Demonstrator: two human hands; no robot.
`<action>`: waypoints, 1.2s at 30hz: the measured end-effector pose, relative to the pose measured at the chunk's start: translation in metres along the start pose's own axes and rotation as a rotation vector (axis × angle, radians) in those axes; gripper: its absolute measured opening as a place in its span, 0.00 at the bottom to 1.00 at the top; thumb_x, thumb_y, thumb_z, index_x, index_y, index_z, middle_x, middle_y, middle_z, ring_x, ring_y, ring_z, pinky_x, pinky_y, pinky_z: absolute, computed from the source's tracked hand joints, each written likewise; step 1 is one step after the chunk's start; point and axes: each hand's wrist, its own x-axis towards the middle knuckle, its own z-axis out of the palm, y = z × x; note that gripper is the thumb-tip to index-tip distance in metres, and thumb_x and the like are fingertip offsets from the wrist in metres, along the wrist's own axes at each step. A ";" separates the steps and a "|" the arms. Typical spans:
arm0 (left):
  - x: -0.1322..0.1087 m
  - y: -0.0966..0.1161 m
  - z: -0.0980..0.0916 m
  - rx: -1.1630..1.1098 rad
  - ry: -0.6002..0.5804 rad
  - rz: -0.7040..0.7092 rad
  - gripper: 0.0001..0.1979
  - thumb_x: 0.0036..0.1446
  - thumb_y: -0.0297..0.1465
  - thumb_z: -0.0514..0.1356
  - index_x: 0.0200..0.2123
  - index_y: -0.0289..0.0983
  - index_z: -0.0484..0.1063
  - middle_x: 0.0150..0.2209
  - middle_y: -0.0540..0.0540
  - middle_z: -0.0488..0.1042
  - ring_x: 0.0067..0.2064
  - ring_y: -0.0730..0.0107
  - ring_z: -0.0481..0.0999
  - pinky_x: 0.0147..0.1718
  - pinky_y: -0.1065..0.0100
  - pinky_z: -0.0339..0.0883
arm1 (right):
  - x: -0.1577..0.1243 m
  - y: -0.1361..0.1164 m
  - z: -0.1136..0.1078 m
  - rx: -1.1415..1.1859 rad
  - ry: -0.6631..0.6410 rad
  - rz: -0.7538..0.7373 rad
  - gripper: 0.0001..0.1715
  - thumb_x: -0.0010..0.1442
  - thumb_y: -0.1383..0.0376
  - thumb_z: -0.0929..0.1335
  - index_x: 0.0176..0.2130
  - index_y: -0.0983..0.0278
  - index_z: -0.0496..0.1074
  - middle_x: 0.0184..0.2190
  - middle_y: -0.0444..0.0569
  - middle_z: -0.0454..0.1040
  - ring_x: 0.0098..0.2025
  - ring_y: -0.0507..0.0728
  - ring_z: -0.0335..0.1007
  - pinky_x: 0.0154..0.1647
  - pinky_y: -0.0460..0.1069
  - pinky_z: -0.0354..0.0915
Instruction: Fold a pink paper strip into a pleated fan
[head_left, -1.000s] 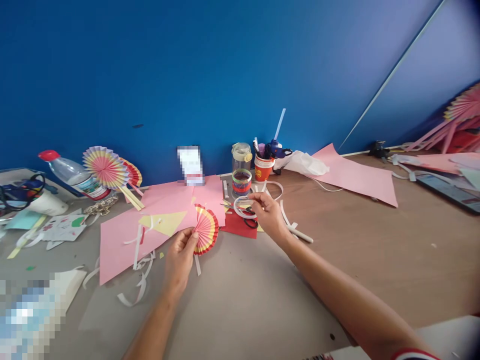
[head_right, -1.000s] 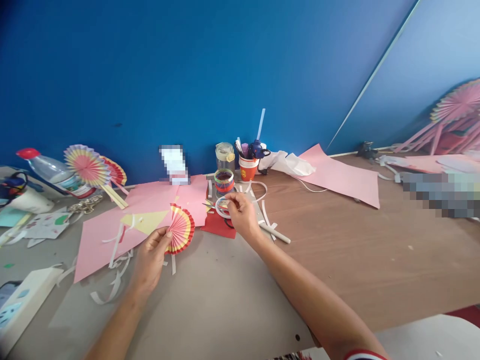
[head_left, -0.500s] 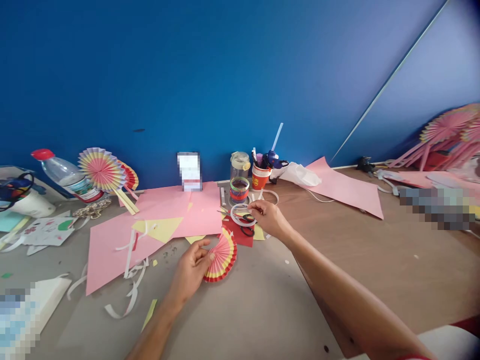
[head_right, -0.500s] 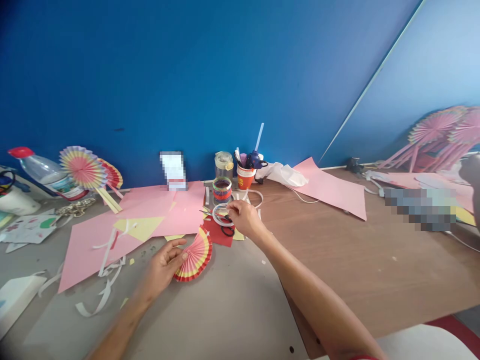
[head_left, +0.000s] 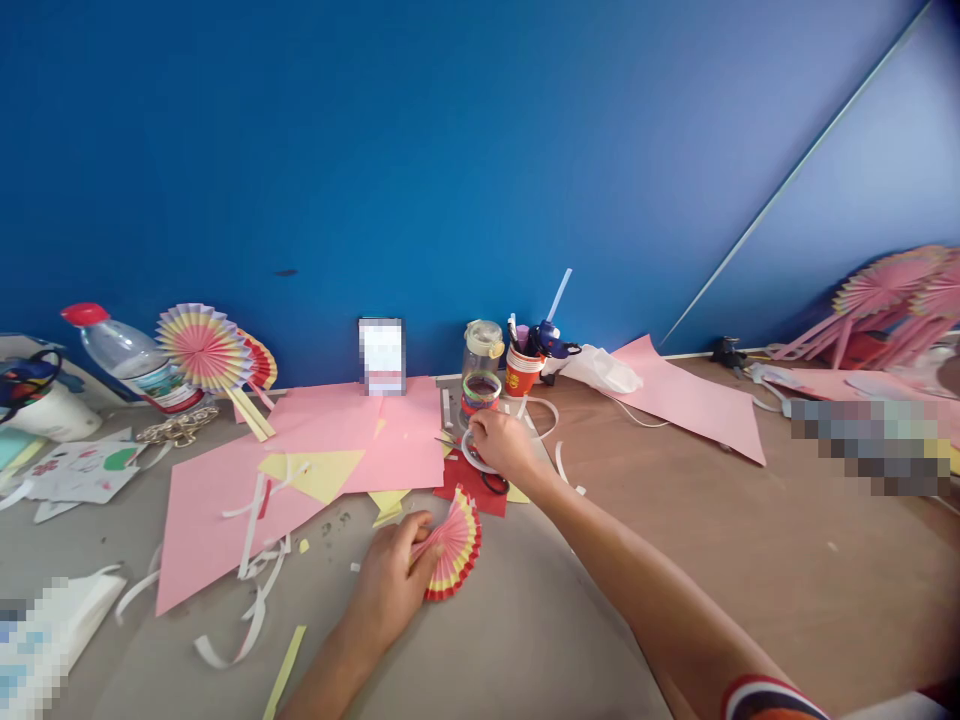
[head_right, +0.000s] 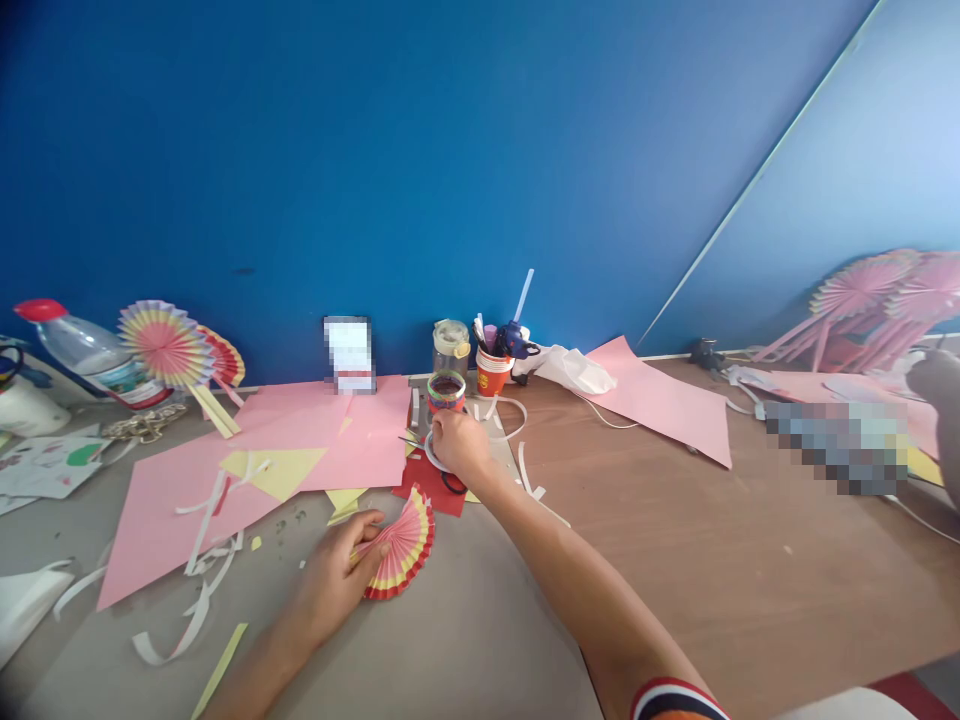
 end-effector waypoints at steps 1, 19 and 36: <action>0.000 -0.001 0.000 0.026 0.021 0.025 0.14 0.49 0.37 0.63 0.40 0.43 0.75 0.36 0.41 0.78 0.41 0.53 0.75 0.40 0.59 0.67 | -0.002 0.001 -0.002 0.003 0.001 -0.003 0.13 0.57 0.70 0.61 0.29 0.64 0.74 0.29 0.52 0.77 0.31 0.57 0.71 0.32 0.47 0.58; 0.001 -0.007 -0.005 0.629 0.164 0.477 0.08 0.57 0.33 0.57 0.39 0.42 0.72 0.42 0.45 0.75 0.45 0.58 0.72 0.51 0.51 0.58 | 0.023 -0.004 -0.022 -0.267 0.322 -0.164 0.15 0.57 0.58 0.67 0.38 0.66 0.75 0.40 0.57 0.68 0.45 0.64 0.60 0.47 0.56 0.58; 0.001 0.001 -0.012 0.205 0.295 0.381 0.09 0.59 0.32 0.53 0.38 0.39 0.72 0.44 0.42 0.72 0.48 0.62 0.72 0.46 0.61 0.68 | 0.007 -0.019 -0.047 0.582 0.386 -0.199 0.06 0.56 0.66 0.66 0.28 0.63 0.71 0.32 0.46 0.71 0.38 0.54 0.67 0.43 0.49 0.60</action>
